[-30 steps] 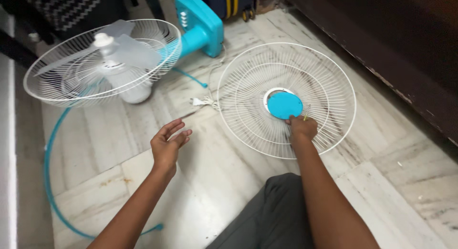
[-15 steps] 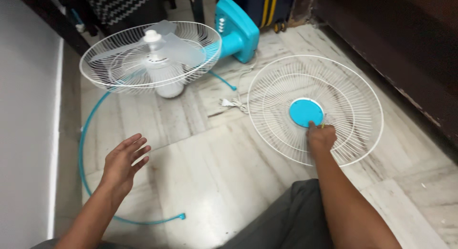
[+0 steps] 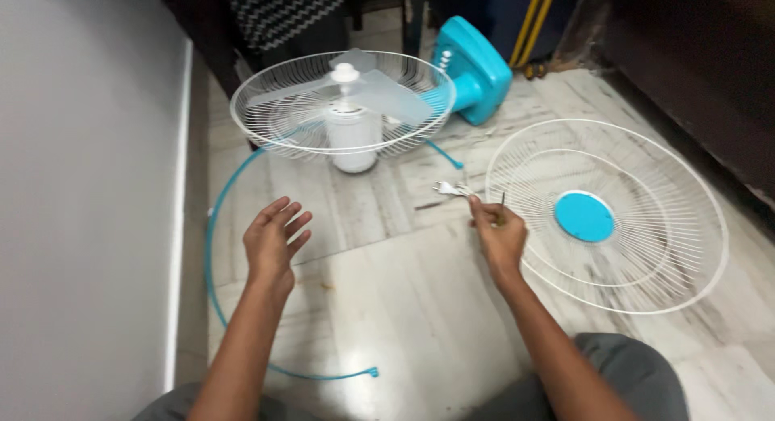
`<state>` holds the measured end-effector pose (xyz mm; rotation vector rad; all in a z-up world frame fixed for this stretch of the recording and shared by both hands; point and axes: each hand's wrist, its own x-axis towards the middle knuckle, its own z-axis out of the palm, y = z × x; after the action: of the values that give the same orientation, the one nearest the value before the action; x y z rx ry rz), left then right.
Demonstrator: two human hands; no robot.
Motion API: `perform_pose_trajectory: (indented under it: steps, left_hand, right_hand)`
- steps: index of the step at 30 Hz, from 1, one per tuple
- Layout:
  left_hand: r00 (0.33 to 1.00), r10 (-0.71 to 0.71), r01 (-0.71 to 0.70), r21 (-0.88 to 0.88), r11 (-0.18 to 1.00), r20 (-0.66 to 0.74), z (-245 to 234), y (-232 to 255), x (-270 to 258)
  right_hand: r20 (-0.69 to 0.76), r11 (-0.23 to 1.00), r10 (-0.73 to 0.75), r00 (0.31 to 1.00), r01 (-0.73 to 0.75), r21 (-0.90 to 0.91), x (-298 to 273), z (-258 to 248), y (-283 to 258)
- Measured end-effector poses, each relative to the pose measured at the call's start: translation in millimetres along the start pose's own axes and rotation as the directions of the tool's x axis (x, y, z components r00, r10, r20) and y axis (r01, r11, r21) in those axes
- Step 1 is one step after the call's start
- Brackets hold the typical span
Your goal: The person disassembles a standing fan by removing the front grill, fan blades, and rear grill. They use a screwdriver to loosen screws and detach components, placing them aside on the floor.
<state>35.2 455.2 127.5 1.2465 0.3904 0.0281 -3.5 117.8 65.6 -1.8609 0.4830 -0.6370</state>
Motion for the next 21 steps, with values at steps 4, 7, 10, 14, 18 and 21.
perform_pose_trajectory:
  steps: [4, 7, 10, 14, 18, 21]
  left_hand:
    - [0.999, 0.006, -0.007, -0.038, 0.999, -0.034, -10, 10, 6]
    - [0.998, 0.02, -0.023, -0.05, 0.999, -0.055, -16, 19, 8]
    - [0.996, 0.024, -0.03, -0.066, 0.997, -0.083, -19, 24, 10]
    - [0.996, 0.012, -0.02, -0.102, 0.995, -0.083, -20, 27, 15]
    - [0.996, 0.019, -0.03, -0.121, 0.992, -0.087, -24, 29, 21]
    - [0.996, 0.03, -0.042, -0.148, 0.988, -0.087, -27, 30, 28]
  right_hand:
    - [0.377, 0.74, 0.436, 0.817, -0.564, 0.367, -1, 63, -61]
    - [0.488, 0.63, 0.406, 0.772, -0.624, 0.462, 12, 100, -94]
    - [0.49, 0.602, 0.401, 0.774, -0.626, 0.496, 29, 127, -109]
    - [0.469, 0.68, 0.326, 0.821, -0.549, 0.487, 43, 145, -103]
    - [0.474, 0.72, 0.363, 0.802, -0.565, 0.404, 45, 142, -84]
    - [0.516, 0.728, 0.36, 0.777, -0.58, 0.365, 32, 125, -67]
